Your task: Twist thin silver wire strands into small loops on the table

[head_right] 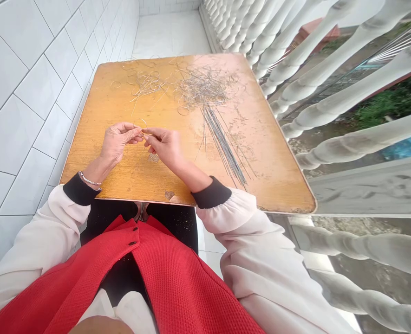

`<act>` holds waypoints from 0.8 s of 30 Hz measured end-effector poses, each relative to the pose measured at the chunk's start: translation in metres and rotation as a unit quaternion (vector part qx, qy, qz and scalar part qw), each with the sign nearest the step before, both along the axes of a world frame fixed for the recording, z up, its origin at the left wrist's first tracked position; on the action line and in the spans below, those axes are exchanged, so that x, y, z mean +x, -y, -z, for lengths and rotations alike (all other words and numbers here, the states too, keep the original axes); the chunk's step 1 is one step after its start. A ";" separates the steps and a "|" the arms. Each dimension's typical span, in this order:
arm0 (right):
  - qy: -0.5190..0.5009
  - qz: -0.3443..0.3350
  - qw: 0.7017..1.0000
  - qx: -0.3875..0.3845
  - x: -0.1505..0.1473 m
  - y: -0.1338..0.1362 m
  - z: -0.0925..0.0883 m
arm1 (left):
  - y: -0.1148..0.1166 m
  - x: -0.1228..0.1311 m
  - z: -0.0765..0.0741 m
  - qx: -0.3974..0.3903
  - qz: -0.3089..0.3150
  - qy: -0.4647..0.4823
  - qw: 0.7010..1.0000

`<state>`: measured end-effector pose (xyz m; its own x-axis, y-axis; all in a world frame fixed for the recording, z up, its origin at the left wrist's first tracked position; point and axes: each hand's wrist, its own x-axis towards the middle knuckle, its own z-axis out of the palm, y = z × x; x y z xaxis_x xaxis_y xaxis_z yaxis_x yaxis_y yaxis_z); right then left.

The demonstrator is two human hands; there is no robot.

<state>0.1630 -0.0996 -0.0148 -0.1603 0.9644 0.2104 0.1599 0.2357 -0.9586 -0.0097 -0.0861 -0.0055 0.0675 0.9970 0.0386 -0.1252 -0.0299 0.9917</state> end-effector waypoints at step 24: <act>0.016 0.072 0.997 -0.003 -0.001 -0.005 -0.006 | 0.005 0.003 -0.003 -0.010 0.046 -0.014 0.999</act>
